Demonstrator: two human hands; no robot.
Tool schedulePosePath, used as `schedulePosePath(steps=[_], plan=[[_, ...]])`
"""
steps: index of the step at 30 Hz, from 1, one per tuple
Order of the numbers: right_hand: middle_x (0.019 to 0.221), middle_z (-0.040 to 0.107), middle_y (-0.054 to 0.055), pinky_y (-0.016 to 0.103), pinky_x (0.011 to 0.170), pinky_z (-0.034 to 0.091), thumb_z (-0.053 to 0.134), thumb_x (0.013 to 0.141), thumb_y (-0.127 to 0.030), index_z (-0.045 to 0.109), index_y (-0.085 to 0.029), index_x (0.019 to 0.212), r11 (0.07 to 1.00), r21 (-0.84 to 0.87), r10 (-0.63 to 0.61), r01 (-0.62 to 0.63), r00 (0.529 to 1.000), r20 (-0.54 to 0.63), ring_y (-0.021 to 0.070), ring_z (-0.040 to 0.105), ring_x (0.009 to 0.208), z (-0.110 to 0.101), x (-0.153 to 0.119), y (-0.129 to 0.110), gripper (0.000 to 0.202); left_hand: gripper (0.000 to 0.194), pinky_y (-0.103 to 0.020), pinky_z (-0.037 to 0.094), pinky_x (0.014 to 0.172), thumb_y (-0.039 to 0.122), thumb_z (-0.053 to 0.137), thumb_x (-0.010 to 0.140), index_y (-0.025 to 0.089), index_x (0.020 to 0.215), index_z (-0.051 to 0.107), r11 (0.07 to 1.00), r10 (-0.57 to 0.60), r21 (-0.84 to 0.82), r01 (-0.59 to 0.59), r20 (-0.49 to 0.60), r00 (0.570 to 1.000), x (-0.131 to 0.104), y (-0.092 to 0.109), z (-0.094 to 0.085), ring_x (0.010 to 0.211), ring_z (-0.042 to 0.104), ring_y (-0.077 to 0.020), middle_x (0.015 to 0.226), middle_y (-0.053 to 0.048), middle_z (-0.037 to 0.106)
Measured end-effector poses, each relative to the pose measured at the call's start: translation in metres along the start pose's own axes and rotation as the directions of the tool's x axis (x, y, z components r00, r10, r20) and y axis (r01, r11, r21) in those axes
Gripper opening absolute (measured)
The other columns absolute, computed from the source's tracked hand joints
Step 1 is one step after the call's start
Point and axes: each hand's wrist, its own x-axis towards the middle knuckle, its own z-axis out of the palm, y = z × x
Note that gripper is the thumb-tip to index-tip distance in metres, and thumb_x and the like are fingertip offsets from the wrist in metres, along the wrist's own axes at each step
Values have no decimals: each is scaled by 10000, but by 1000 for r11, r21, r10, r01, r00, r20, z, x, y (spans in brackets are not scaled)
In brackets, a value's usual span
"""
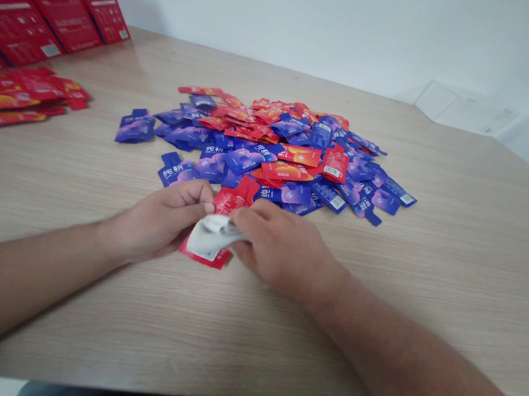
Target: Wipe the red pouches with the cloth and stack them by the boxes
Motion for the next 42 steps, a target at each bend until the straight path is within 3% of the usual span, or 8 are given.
schedulePosePath(steps=[3, 9, 14, 19, 25, 30, 35, 42], plan=[[1084, 651, 118, 369, 787, 488, 569, 1006, -318, 618, -160, 1121, 990, -9, 137, -139, 982, -128, 259, 618, 968, -1, 1, 6, 202, 243, -198, 325, 482, 315, 729, 895, 190, 841, 527, 1000, -19, -20, 19, -6, 1000, 0, 0, 0, 515, 461, -85, 655, 42, 547], [1105, 671, 80, 343, 791, 485, 579, 993, -266, 632, -206, 1156, 995, 23, -103, 102, 994, 42, 233, 635, 974, 1, -1, -1, 181, 248, -191, 340, 489, 320, 742, 883, 180, 837, 543, 999, 11, 31, -11, 11, 1000, -1, 2, 1, 538, 467, -78, 700, 33, 566], [1090, 661, 116, 366, 811, 492, 586, 998, -318, 616, -171, 1122, 990, -1, 140, -143, 974, -176, 260, 620, 989, 1, 1, 8, 195, 264, -199, 326, 482, 338, 737, 892, 185, 837, 529, 1000, -8, 7, 8, 1, 1000, -1, 1, 1, 537, 482, -85, 710, 23, 588], [1098, 671, 77, 347, 803, 489, 580, 989, -270, 632, -211, 1147, 994, 30, -105, 104, 993, 48, 234, 633, 971, 1, -1, -2, 178, 248, -197, 338, 502, 325, 739, 889, 177, 832, 549, 999, 28, 40, -28, 5, 1000, -1, 1, 1, 562, 483, -81, 739, 21, 587], [1063, 660, 112, 358, 794, 481, 583, 1003, -356, 613, -179, 1098, 985, 3, 171, -173, 967, -190, 262, 614, 976, 0, 2, 9, 203, 262, -196, 336, 489, 338, 750, 882, 180, 840, 545, 1000, 8, 23, -8, -1, 1000, 0, 0, 0, 542, 486, -84, 711, 23, 586], [1080, 667, 81, 339, 798, 485, 566, 995, -275, 627, -203, 1130, 997, 46, -65, 63, 997, 31, 229, 625, 948, 2, 1, -1, 164, 248, -197, 346, 491, 326, 747, 879, 177, 837, 554, 999, 9, 34, -9, -4, 1000, 0, 0, 0, 547, 493, -83, 730, 19, 591], [1057, 666, 108, 349, 773, 476, 578, 1006, -371, 602, -183, 1063, 986, -4, 163, -166, 972, -171, 254, 617, 958, 1, 3, 10, 198, 256, -198, 345, 485, 313, 754, 868, 182, 831, 537, 999, -21, -32, 21, -2, 1000, 0, 2, 1, 536, 489, -84, 707, 25, 583], [1067, 685, 82, 344, 783, 488, 569, 993, -309, 622, -212, 1104, 1000, -1, 25, -26, 999, -27, 236, 645, 927, 6, -1, 1, 157, 248, -199, 338, 498, 315, 752, 849, 184, 831, 543, 1000, -8, -17, 7, -29, 1000, 1, -2, 2, 533, 463, -81, 677, 40, 559]])
